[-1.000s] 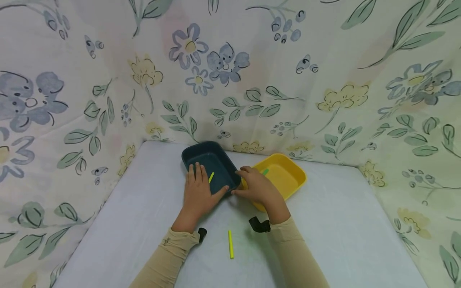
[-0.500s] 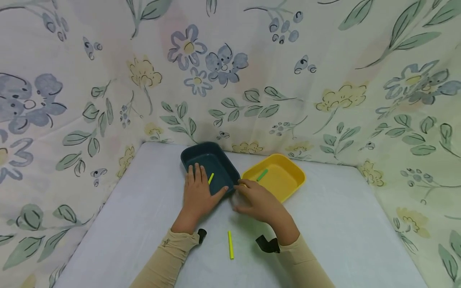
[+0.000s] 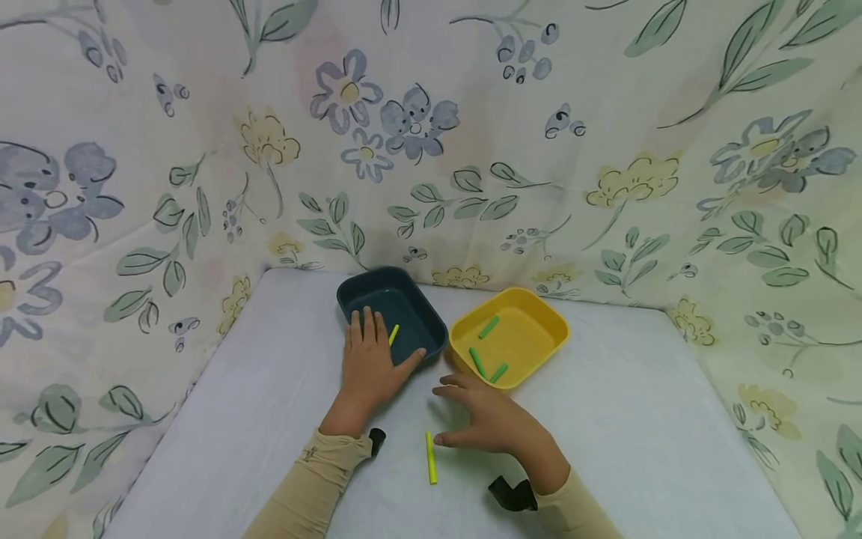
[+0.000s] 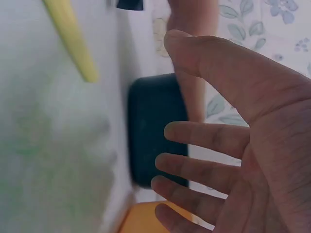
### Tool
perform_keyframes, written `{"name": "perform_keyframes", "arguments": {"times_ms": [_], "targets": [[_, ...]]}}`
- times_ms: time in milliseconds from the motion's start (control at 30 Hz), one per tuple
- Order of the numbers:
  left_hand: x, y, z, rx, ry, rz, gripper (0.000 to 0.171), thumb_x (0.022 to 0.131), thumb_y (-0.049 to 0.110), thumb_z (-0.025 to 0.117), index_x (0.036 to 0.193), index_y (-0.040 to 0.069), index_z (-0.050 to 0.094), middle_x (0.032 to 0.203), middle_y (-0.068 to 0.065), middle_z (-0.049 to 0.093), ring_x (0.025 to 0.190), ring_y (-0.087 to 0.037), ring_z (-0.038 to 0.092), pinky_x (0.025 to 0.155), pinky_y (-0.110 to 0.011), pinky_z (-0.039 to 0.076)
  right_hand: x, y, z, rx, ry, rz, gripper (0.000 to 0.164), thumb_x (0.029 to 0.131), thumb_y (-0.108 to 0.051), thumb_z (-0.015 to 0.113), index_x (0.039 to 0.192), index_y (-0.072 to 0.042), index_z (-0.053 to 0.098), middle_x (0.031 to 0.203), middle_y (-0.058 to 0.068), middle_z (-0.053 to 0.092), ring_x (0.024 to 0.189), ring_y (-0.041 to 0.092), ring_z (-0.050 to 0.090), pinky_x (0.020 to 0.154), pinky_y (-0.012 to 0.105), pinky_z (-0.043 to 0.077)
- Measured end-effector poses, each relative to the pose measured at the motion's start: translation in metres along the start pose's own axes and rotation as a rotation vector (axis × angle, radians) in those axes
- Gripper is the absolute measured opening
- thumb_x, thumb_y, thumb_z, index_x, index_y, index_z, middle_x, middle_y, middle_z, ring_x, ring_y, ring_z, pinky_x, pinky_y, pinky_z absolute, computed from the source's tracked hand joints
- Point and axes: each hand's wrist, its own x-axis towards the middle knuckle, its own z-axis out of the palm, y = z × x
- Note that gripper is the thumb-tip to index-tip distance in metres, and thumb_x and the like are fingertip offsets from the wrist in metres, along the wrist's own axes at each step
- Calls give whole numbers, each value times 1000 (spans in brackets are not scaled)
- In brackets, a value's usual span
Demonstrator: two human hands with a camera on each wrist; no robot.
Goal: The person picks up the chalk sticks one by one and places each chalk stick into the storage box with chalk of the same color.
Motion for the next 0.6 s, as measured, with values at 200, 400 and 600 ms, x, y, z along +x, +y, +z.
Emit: {"name": "perform_keyframes", "arguments": {"times_ms": [200,400,600], "targets": [[-2,1,-2,-3,-6,-6,119,94,82,53,165,-7,21,174,-30,13,163,-51,9,132,-63,15,-3,2,13,-36,-22,-8,78,84,-62,84,148,-23,64,158,4,55,146,26,53,118,52,47],[-2,2,-2,-20,-2,-1,117,94,81,54,165,-8,25,175,-30,11,163,-51,9,132,-64,15,-8,-1,21,-98,-43,-28,82,79,-64,86,147,-23,64,158,4,55,147,26,51,120,51,45],[-1,2,-2,-8,-10,-5,118,94,83,51,165,-6,23,175,-29,10,163,-50,9,132,-63,15,-13,-5,24,-109,-59,-12,83,78,-63,88,147,-24,63,159,5,53,147,27,51,120,50,45]]}}
